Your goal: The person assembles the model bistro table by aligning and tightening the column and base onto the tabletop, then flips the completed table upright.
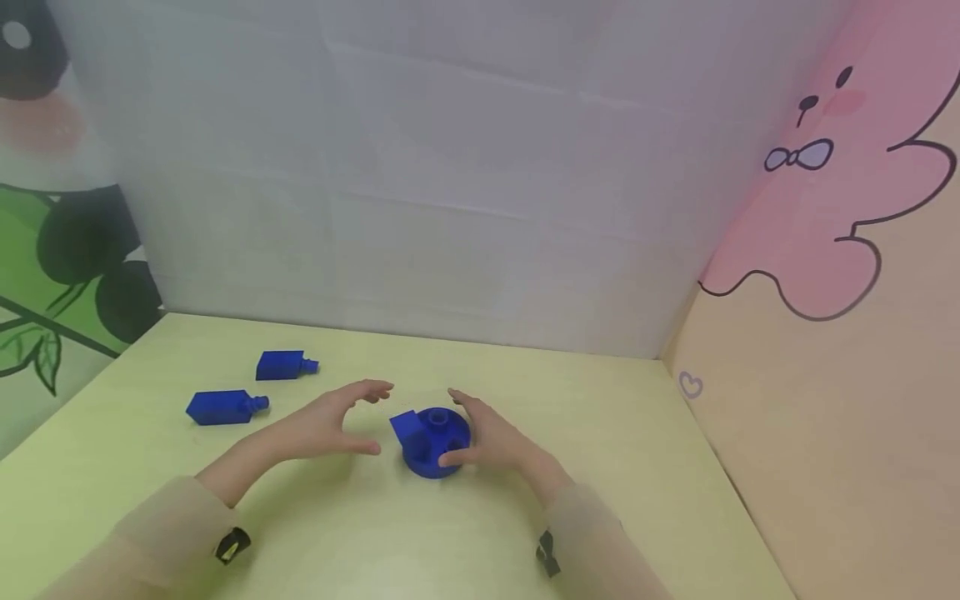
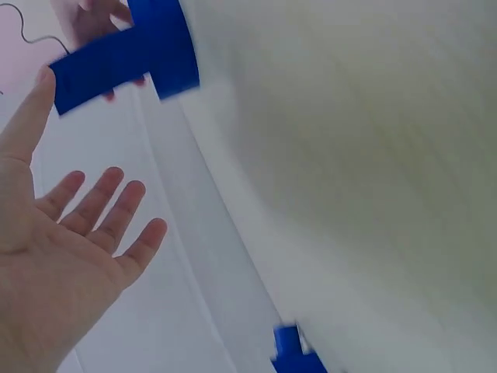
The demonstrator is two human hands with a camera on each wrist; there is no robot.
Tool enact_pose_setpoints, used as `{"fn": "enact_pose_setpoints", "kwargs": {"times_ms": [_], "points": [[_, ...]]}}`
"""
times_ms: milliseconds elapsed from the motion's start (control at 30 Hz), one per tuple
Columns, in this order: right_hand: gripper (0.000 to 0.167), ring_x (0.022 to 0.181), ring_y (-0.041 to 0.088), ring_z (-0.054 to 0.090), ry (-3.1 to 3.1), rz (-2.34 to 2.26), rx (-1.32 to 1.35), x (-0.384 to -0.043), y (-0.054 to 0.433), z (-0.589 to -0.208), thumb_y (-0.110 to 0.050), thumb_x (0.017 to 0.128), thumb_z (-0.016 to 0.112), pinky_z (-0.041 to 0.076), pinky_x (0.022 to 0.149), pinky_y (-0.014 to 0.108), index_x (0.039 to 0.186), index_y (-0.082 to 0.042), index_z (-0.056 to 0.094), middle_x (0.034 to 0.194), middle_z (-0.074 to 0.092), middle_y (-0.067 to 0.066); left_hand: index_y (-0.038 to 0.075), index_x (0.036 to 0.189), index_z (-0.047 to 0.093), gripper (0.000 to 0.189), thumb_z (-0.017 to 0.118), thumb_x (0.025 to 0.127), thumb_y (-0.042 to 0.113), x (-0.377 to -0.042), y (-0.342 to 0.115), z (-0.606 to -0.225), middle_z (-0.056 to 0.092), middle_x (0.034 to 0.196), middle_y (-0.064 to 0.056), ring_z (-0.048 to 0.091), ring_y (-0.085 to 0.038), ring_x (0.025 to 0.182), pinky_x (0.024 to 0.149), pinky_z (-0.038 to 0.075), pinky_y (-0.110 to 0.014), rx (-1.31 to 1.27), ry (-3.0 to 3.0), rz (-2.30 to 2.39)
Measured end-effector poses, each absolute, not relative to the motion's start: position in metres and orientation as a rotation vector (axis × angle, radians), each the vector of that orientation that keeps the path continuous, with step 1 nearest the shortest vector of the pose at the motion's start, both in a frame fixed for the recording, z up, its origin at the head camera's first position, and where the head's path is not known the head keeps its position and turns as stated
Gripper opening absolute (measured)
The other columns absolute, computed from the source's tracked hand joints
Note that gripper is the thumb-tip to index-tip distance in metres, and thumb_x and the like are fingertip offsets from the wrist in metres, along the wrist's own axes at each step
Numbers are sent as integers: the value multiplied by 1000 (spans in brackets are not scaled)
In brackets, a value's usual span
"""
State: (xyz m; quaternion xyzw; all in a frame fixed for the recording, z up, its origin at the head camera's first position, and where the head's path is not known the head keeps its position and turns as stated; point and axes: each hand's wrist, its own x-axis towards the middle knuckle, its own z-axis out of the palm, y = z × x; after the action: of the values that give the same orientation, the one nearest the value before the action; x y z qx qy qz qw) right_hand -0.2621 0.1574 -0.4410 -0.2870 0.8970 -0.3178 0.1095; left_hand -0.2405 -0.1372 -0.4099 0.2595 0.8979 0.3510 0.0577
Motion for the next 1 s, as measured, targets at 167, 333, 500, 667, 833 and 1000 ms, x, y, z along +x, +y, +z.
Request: {"fn": "enact_pose_setpoints", "kwargs": {"times_ms": [167,333,500,667,833,1000], "points": [[92,134,29,38,2706,-1070,-846,-247,146,-433,-44,76,76,34,106,51,149,-17,27,145,42,6,20,144,37,89,76,72,53,-244,-175,-404,45,142,-4,40,-30,131,103,35,-55,782,2801,959],[82,129,30,44,2737,-1195,-758,-231,124,-427,-42,80,74,41,101,47,145,-10,35,139,48,10,14,141,41,83,79,73,43,-250,-222,-404,45,142,-10,36,-36,133,102,34,-57,751,2875,862],[74,120,31,51,2726,-1368,-620,-218,104,-424,-37,81,74,47,94,46,139,-5,41,129,55,15,9,138,44,81,80,72,41,-258,-266,-407,43,141,-21,34,-46,130,100,31,-63,663,2916,766],[69,115,26,53,2719,-1550,-432,-207,86,-427,-37,79,75,48,93,44,135,-11,45,124,56,9,6,132,48,80,81,70,43,-263,-301,-418,48,134,-24,39,-47,125,98,31,-65,581,2963,773],[61,111,25,51,2709,-1708,-251,-203,72,-431,-37,79,76,47,92,47,129,-13,49,119,56,6,1,128,50,80,81,69,45,-267,-328,-431,53,127,-24,46,-44,116,95,36,-63,526,2972,783],[57,106,23,48,2712,-1759,-187,-204,64,-432,-34,77,78,48,88,43,123,-12,51,116,55,5,-3,123,51,77,82,69,43,-270,-348,-444,56,119,-25,50,-44,109,90,41,-60,439,2956,803]]}}
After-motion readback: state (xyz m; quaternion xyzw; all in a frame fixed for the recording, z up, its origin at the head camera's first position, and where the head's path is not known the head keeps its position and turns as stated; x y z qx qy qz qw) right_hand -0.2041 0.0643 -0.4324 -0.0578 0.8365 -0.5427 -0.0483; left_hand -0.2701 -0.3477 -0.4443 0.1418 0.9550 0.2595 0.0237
